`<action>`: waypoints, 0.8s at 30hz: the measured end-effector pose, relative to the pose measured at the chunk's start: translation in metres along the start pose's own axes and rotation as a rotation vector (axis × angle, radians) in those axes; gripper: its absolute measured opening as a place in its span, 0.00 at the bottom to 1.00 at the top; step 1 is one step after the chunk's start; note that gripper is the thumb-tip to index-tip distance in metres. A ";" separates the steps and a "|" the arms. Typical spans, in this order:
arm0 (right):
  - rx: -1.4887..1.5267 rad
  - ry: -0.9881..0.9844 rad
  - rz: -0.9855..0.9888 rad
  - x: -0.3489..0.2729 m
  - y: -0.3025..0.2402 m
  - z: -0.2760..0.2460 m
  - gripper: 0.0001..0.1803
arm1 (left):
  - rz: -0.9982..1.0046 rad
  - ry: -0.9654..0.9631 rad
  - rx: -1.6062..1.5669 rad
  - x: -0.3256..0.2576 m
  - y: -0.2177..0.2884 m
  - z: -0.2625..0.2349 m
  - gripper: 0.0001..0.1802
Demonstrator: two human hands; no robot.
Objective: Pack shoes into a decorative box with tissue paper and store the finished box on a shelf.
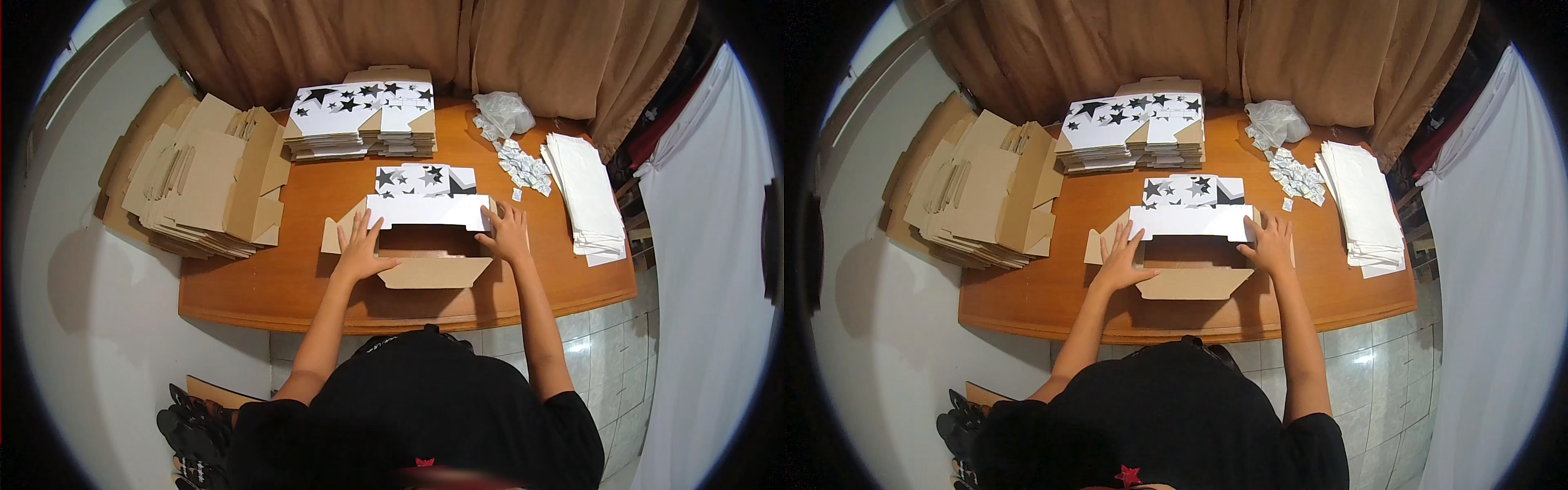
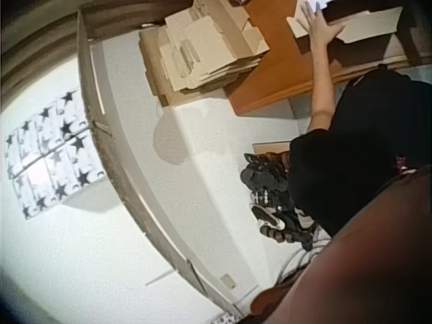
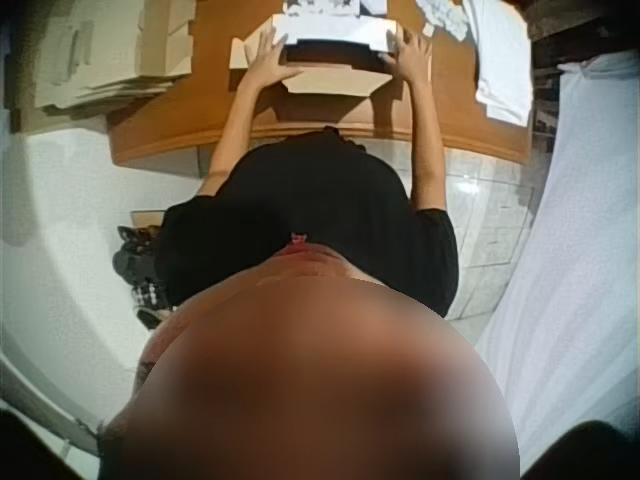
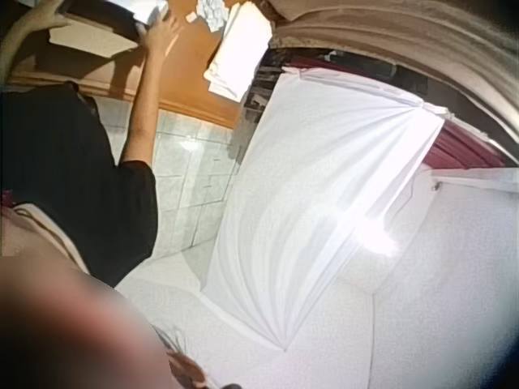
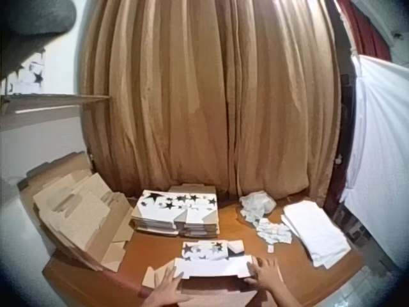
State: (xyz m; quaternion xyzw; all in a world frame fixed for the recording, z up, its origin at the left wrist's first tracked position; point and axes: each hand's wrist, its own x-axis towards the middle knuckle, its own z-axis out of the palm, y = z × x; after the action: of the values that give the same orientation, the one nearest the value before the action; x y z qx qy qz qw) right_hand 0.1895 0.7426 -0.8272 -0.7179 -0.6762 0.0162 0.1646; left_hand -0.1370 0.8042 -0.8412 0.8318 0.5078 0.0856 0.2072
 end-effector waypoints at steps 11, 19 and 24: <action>0.635 0.349 0.591 -0.028 0.056 0.012 0.34 | 0.063 -0.164 0.105 0.014 0.016 0.014 0.56; 0.959 0.095 0.193 -0.008 -0.003 -0.007 0.10 | 0.106 -0.085 0.038 0.011 0.023 0.009 0.52; 0.563 0.206 0.105 0.017 -0.023 0.030 0.27 | 0.125 -0.098 0.044 0.007 0.026 0.007 0.48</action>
State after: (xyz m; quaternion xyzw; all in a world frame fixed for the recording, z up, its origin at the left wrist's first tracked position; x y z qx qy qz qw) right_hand 0.1614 0.7668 -0.8466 -0.6756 -0.5869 0.1386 0.4241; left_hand -0.1100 0.7982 -0.8367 0.8693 0.4460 0.0462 0.2080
